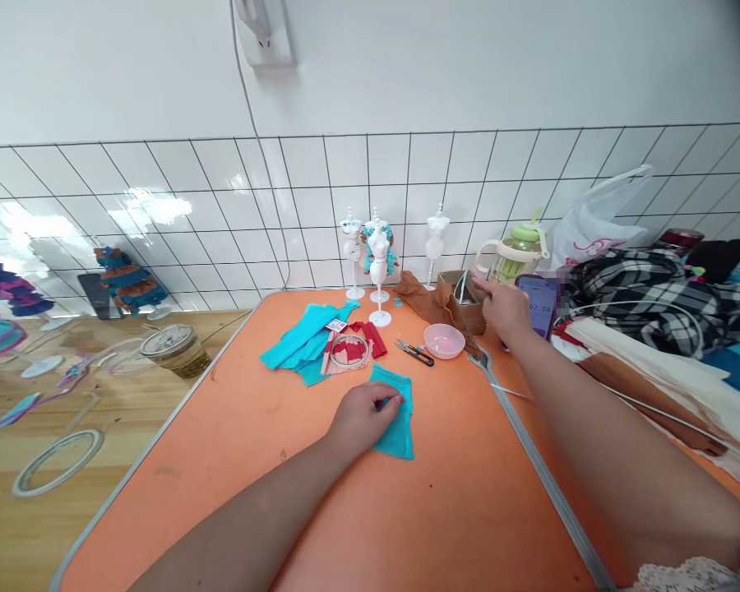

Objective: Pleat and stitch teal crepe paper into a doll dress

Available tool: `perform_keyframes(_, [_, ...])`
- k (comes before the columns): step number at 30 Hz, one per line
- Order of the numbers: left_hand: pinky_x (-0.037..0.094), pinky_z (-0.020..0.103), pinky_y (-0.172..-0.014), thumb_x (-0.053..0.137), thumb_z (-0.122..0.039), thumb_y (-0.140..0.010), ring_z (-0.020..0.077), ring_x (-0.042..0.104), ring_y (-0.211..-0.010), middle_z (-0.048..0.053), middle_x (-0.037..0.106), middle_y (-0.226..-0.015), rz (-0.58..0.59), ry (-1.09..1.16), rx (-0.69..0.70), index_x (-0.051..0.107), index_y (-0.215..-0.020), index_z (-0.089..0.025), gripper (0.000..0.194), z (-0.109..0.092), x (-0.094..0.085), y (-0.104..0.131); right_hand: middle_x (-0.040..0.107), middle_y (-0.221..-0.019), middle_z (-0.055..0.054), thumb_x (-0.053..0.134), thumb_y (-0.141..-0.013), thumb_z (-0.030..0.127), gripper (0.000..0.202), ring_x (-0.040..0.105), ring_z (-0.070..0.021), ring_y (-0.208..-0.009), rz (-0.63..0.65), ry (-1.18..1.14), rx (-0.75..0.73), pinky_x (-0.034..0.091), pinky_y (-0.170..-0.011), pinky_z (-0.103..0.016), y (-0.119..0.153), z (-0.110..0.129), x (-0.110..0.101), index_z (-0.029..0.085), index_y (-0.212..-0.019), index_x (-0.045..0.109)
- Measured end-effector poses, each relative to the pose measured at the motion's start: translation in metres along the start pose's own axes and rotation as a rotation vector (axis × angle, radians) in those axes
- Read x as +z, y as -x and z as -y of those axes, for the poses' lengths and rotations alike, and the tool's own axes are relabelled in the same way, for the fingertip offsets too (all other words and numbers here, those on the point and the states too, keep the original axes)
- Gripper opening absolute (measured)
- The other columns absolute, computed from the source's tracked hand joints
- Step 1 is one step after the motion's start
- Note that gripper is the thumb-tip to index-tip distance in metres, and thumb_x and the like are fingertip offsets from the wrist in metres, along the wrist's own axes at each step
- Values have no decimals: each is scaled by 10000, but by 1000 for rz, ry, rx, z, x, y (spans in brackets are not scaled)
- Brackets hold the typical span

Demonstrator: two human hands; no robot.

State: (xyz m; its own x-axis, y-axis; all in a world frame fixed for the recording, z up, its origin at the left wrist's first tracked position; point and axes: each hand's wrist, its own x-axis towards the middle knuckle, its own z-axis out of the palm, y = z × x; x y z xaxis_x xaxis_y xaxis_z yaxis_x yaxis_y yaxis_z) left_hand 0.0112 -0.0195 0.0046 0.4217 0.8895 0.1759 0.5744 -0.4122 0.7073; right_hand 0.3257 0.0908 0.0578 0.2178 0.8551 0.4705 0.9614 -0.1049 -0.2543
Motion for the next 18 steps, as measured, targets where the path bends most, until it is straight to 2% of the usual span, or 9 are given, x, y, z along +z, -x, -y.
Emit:
perform_keyframes(2, [459,246,-659,473,-348,-862,155,616,-748,2,711,-862,12,-28,-36,727,-846,-236,278,0,0,0,667,-1086,-103,376,-871,176,435,528,-286,-1066,-9,29,16,401,-886,-435,-1,2,-3,270,-1214,625])
perform_keyframes(7, [431,282,-708,480,-340,-855,182,591,-800,6,720,-847,-27,-125,33,732,-841,-246,270,-3,-1,0,569,-1295,-76,404,-877,279,432,484,-316,-1124,41,55,-77,407,-860,-457,-14,6,-9,270,-1282,554])
perform_keyframes(11, [424,312,-732,497,-336,-853,198,585,-794,14,720,-801,-50,-159,110,731,-817,-247,253,-7,-4,0,665,-1139,-65,365,-897,300,395,554,-272,-1039,66,41,-44,390,-850,-427,-25,8,-12,303,-1190,630])
perform_keyframes(14, [429,315,-772,508,-333,-852,191,601,-794,21,721,-805,-13,-145,158,737,-817,-245,248,-8,-4,0,713,-985,-36,495,-832,369,300,598,-241,-918,97,73,-1,389,-838,-395,-32,7,-16,314,-1027,716])
perform_keyframes(16, [440,299,-757,505,-336,-858,186,611,-801,19,721,-814,20,-128,155,738,-836,-247,251,-7,-4,1,713,-976,-43,562,-780,400,325,599,-251,-904,72,73,7,402,-818,-386,-31,10,-22,306,-1056,707])
perform_keyframes(18, [453,282,-731,498,-348,-865,184,618,-814,16,722,-844,30,-108,131,737,-874,-250,258,-5,-3,1,694,-1050,-61,544,-795,349,400,589,-254,-940,-43,-9,-48,413,-815,-372,-19,20,-30,276,-1174,647])
